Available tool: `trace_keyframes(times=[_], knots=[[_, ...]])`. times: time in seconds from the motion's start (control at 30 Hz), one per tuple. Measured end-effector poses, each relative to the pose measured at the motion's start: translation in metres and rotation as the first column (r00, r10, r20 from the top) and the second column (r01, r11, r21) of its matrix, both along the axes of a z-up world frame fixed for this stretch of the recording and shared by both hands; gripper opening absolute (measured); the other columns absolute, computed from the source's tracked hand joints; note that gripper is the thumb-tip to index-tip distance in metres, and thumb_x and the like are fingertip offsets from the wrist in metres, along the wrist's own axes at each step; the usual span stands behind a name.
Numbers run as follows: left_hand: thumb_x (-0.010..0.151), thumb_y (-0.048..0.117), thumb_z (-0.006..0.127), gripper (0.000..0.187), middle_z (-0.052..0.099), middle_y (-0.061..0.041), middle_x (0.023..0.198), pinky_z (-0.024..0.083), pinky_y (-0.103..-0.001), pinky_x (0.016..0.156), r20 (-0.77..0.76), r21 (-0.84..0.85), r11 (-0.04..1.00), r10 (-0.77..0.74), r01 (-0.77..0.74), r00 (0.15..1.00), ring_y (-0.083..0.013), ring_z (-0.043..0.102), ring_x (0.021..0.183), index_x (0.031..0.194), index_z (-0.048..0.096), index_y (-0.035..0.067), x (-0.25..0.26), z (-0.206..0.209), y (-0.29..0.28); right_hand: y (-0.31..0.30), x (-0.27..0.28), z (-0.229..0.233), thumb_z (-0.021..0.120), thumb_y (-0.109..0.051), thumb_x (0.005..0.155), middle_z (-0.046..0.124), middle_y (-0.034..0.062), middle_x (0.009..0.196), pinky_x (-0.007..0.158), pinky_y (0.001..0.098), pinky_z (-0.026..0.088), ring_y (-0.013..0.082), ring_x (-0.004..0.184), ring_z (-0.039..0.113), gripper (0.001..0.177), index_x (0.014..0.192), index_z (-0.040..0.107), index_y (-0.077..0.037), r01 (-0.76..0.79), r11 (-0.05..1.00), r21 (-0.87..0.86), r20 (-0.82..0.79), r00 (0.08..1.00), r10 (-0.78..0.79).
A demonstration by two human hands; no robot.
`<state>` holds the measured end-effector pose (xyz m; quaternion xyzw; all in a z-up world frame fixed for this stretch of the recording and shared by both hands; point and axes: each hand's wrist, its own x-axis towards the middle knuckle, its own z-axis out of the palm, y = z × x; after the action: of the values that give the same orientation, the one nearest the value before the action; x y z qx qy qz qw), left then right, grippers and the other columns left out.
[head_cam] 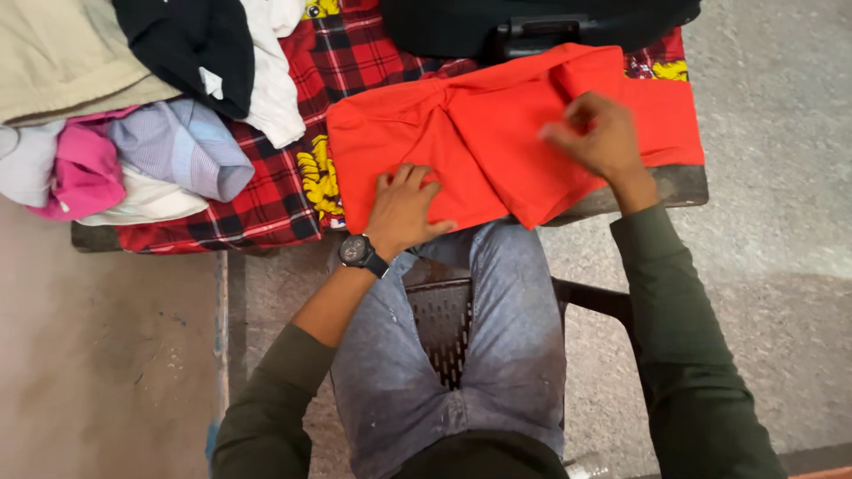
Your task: The person folds a pair of red trousers by hand on a table next to a suitcase.
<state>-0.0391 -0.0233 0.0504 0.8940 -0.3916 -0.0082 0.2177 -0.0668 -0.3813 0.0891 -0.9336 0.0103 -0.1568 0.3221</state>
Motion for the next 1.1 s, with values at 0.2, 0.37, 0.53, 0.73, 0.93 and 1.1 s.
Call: trace_keyframes(times=[0.2,0.37,0.53,0.73,0.93,1.1], knots=[[0.056,0.043,0.083,0.063,0.059,-0.015,0.128,0.034,-0.063,0.1,0.111,0.073,0.996,-0.06,0.052,0.992,-0.0331,0.048,0.124,0.106,0.073,0.007,-0.002,0.011,0.001,0.071,-0.032,0.009,0.095,-0.051,0.047,0.065,0.0203,0.108,0.077,0.055,0.055,0.0468,0.106,0.064,0.09,0.119,0.06,-0.009,-0.181,0.843,-0.507,-0.256,0.965,0.054],[0.081,0.017,0.071,0.014,0.068,-0.008,0.097,0.039,-0.056,0.109,0.259,-0.008,1.0,-0.009,0.012,0.966,-0.0265,0.063,0.104,0.093,0.07,0.009,0.006,0.0,0.003,0.053,-0.015,-0.015,0.079,-0.031,0.077,0.067,0.0196,0.106,0.072,0.0502,0.058,0.0389,0.091,0.07,0.045,0.11,0.06,-0.007,0.009,0.776,-0.63,-0.235,0.951,-0.201],[0.077,0.01,0.068,0.009,0.068,-0.007,0.088,0.042,-0.053,0.103,0.433,-0.155,0.987,0.107,-0.043,0.895,-0.027,0.065,0.095,0.086,0.068,0.01,0.019,-0.007,0.013,-0.008,-0.004,-0.007,0.076,-0.026,0.1,0.07,0.0174,0.091,0.063,0.0521,0.051,0.037,0.079,0.067,0.023,0.097,0.063,-0.008,0.481,0.759,-0.439,0.245,0.877,-0.413],[0.078,0.013,0.065,0.017,0.071,-0.009,0.094,0.044,-0.046,0.094,0.351,-0.065,0.997,0.055,-0.034,0.935,-0.0278,0.067,0.098,0.094,0.071,0.008,0.017,-0.014,0.013,-0.037,0.012,-0.036,0.072,-0.006,0.108,0.044,0.0257,0.144,0.11,0.0465,0.044,0.0365,0.13,0.044,0.058,0.15,0.033,-0.005,0.119,0.882,0.455,0.325,0.9,-0.289],[0.073,0.042,0.071,0.04,0.073,-0.015,0.094,0.046,-0.051,0.084,0.121,0.062,0.99,0.12,-0.128,0.985,-0.0328,0.067,0.095,0.088,0.073,0.005,-0.001,0.029,0.009,-0.01,-0.006,-0.023,0.087,0.001,0.08,0.02,0.0287,0.164,0.126,0.0501,0.031,0.0432,0.151,0.027,0.104,0.164,0.028,-0.009,0.334,0.929,-0.158,0.335,0.904,-0.267],[0.1,0.042,0.063,0.039,0.071,-0.018,0.097,0.054,-0.05,0.079,-0.069,0.021,0.929,0.371,-0.37,0.926,-0.0365,0.067,0.095,0.091,0.069,0.005,0.012,0.019,0.01,-0.004,-0.003,-0.015,0.084,-0.004,0.089,0.053,0.0234,0.12,0.1,0.0464,0.048,0.0355,0.112,0.055,0.049,0.126,0.053,-0.002,0.435,0.898,-0.061,0.361,0.849,-0.386]])
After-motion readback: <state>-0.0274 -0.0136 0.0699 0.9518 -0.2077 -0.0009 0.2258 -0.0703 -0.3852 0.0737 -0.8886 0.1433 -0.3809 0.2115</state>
